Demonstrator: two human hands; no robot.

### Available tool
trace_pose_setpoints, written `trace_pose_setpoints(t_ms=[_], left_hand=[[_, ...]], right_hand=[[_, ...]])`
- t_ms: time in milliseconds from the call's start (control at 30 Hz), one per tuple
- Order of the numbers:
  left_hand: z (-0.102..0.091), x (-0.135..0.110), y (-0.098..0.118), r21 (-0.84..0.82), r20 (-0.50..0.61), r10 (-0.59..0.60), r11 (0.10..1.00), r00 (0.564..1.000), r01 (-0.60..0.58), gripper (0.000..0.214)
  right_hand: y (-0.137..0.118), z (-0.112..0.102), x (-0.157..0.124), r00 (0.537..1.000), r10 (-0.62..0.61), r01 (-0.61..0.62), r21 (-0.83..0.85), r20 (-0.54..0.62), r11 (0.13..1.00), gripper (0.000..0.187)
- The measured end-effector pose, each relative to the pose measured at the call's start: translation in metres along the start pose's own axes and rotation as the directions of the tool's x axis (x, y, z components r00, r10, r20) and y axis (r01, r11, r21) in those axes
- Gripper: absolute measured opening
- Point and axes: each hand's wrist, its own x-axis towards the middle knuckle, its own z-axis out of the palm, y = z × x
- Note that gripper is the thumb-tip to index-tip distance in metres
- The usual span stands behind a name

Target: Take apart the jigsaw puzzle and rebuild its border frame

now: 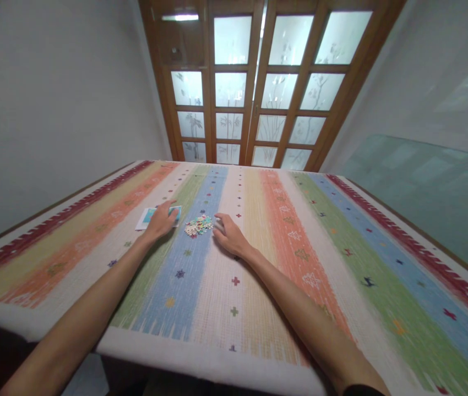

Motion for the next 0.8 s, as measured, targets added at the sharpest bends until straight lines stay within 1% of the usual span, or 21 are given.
trace_pose_setpoints(t_ms=[67, 133, 233, 300, 400, 500, 633, 800], left_hand=[[-0.003, -0.01, -0.013, 0.07, 0.054, -0.037, 0.997, 0.998, 0.033, 0.046], [-0.005, -0.02, -0.021, 0.123, 0.112, -0.045, 0.992, 0.993, 0.031, 0.045], [-0.007, -0.033, -0.027, 0.168, 0.175, -0.009, 0.986, 0.985, -0.021, 0.043], [-0.008, -0.039, -0.028, 0.184, 0.191, 0.025, 0.981, 0.981, -0.061, 0.042], [-0.008, -0.047, -0.029, 0.198, 0.182, 0.071, 0.974, 0.981, -0.107, 0.041], [-0.007, -0.052, -0.032, 0.2, 0.156, 0.113, 0.969, 0.981, -0.144, 0.038], [-0.004, -0.052, -0.035, 0.186, 0.121, 0.172, 0.963, 0.978, -0.193, 0.034], [-0.001, -0.047, -0.034, 0.155, 0.096, 0.231, 0.957, 0.968, -0.244, 0.034]], right_hand=[[-0.001, 0.004, 0.003, 1.0, -0.02, 0.02, -0.054, 0.002, 0.998, 0.047], [-0.003, 0.01, 0.007, 1.0, -0.025, 0.026, -0.126, 0.01, 0.992, 0.049], [-0.011, 0.024, 0.015, 0.999, -0.012, 0.021, -0.254, 0.037, 0.967, 0.055], [-0.017, 0.034, 0.022, 0.998, -0.006, 0.026, -0.328, 0.065, 0.944, 0.06], [-0.023, 0.048, 0.032, 0.992, -0.012, 0.06, -0.4, 0.122, 0.915, 0.063], [-0.025, 0.056, 0.04, 0.981, -0.019, 0.102, -0.43, 0.193, 0.897, 0.061], [-0.023, 0.059, 0.045, 0.969, 0.0, 0.118, -0.462, 0.247, 0.879, 0.05], [-0.025, 0.058, 0.047, 0.965, 0.023, 0.112, -0.486, 0.263, 0.867, 0.049]])
